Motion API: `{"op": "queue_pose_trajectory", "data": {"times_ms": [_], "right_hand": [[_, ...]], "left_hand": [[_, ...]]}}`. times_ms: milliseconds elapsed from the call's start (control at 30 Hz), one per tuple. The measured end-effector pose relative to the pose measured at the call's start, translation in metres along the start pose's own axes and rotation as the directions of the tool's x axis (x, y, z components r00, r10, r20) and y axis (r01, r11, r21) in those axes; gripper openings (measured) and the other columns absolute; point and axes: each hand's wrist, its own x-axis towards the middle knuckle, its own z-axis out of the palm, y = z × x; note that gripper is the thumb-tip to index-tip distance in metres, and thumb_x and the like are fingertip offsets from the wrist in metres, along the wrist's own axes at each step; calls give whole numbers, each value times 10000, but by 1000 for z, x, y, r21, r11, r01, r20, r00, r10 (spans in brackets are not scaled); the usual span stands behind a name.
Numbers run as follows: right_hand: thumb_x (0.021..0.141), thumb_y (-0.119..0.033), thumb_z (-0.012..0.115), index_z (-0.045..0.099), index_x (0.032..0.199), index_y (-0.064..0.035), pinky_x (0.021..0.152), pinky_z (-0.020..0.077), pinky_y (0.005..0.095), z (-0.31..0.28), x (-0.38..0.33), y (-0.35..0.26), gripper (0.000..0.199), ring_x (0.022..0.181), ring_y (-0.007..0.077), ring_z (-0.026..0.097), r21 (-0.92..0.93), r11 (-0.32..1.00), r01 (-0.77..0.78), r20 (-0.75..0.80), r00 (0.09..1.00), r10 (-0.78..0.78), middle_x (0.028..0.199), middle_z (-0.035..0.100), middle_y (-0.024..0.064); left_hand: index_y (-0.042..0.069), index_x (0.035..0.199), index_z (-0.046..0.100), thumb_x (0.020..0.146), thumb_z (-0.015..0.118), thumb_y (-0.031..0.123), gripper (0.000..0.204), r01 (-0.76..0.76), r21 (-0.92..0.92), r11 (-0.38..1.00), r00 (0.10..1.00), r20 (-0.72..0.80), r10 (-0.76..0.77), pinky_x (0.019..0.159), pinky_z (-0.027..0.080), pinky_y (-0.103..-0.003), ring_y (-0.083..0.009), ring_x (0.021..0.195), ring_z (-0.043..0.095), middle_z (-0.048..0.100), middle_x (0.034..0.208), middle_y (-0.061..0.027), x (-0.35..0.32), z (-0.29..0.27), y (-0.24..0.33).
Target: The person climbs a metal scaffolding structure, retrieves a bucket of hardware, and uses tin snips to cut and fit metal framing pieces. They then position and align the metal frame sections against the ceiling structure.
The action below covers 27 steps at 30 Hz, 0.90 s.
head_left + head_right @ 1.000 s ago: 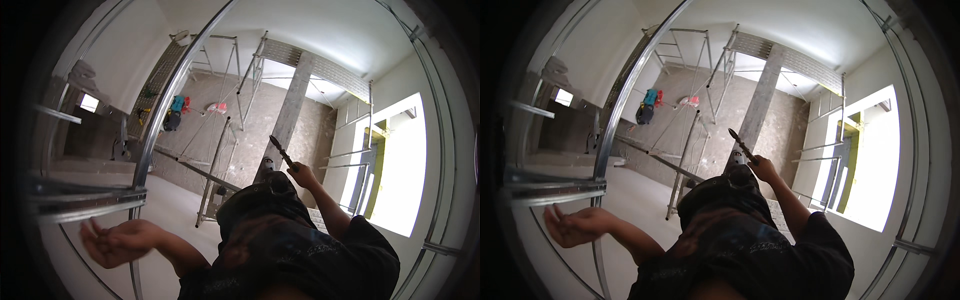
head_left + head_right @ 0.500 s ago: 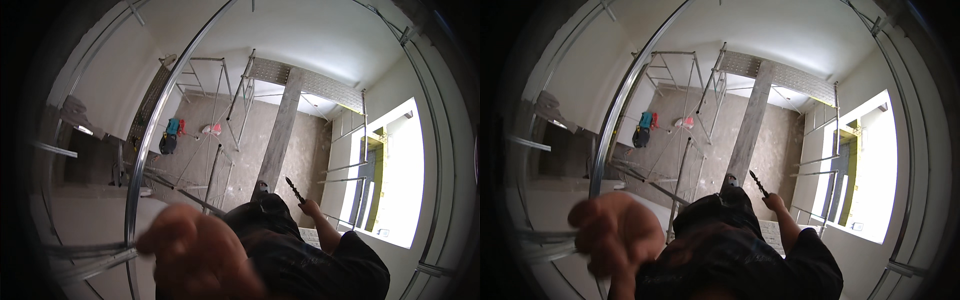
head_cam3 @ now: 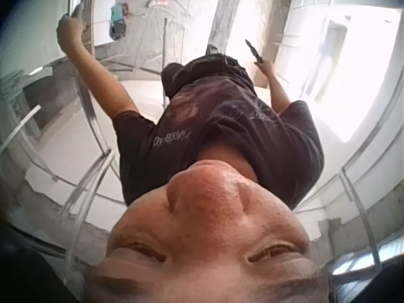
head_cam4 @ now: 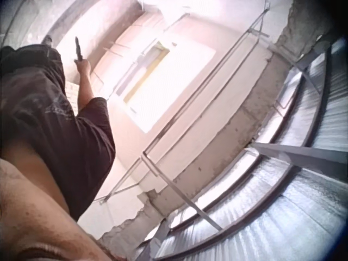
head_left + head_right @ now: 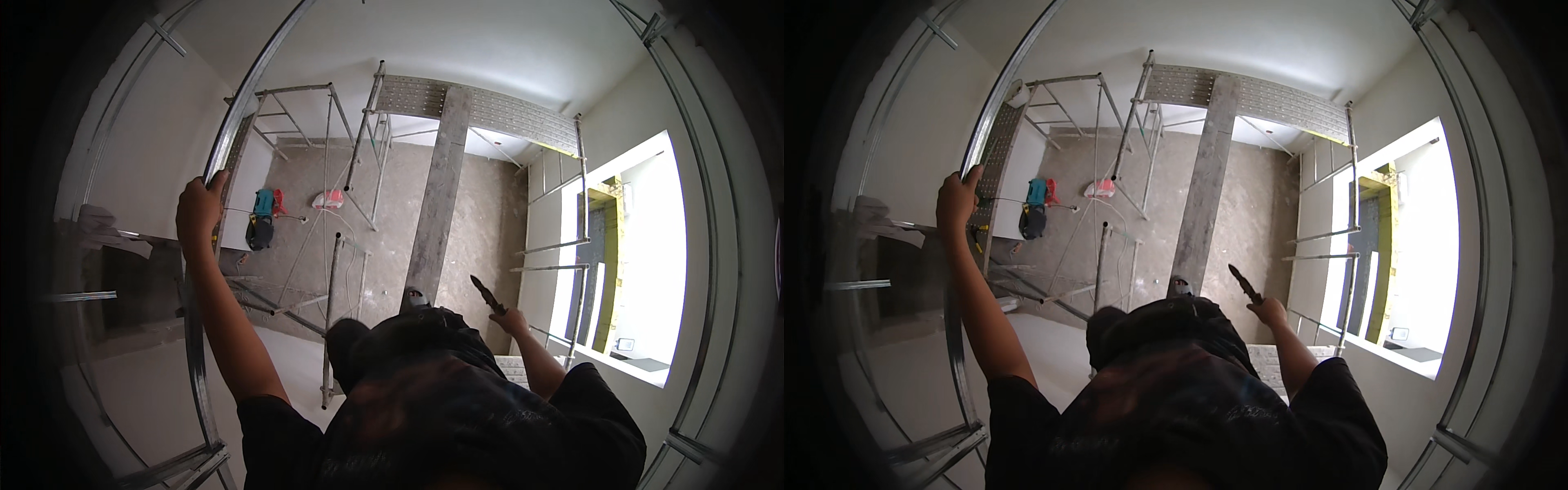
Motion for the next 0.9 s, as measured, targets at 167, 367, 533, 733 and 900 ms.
{"op": "queue_pose_trajectory", "data": {"times_ms": [167, 367, 533, 733, 900], "right_hand": [[781, -479, 711, 713, 910, -8, 780, 515, 484, -44, -4, -13, 489, 882, 405, 672, 151, 986, 75, -143, 988, -53, 860, 692, 244], [831, -446, 671, 680, 909, 2, 722, 520, 471, -76, -1, -23, 455, 777, 371, 684, 238, 968, 77, -175, 984, -35, 799, 688, 214], [864, -376, 660, 663, 926, -1, 560, 509, 353, -122, 17, -56, 381, 589, 194, 637, 536, 842, 50, -80, 997, -8, 716, 651, 102], [885, -332, 667, 624, 874, 15, 509, 486, 302, -218, 77, -150, 350, 550, 148, 603, 670, 726, 157, -63, 986, -155, 695, 622, 66], [905, -352, 659, 618, 852, 11, 501, 481, 299, -302, 124, -232, 369, 547, 135, 593, 608, 728, 318, -89, 938, -335, 692, 619, 62]], "left_hand": [[0, 1077, 636, 912, 465, 654, 695, -35, 155, 987, 996, -72, 46, 876, 497, -476, -371, 1033, 638, 666, 1057, -211, -5, -1, 0], [-1, 1130, 630, 906, 472, 656, 712, -9, 208, 978, 992, -118, 34, 894, 494, -474, -376, 1057, 631, 664, 1101, -213, -11, 1, 3], [-1, 1117, 636, 909, 495, 631, 681, 44, 192, 980, 994, -110, -23, 868, 503, -481, -390, 1007, 647, 671, 1044, -227, -17, -3, 8], [4, 1157, 608, 915, 548, 550, 600, -14, 119, 993, 975, -219, 40, 878, 499, -474, -398, 1007, 639, 664, 1028, -228, -38, -4, 18], [45, 1235, 564, 895, 623, 481, 556, -93, 77, 993, 889, -443, 118, 942, 468, -479, -371, 1126, 590, 628, 1164, -186, -39, -3, 47]]}}
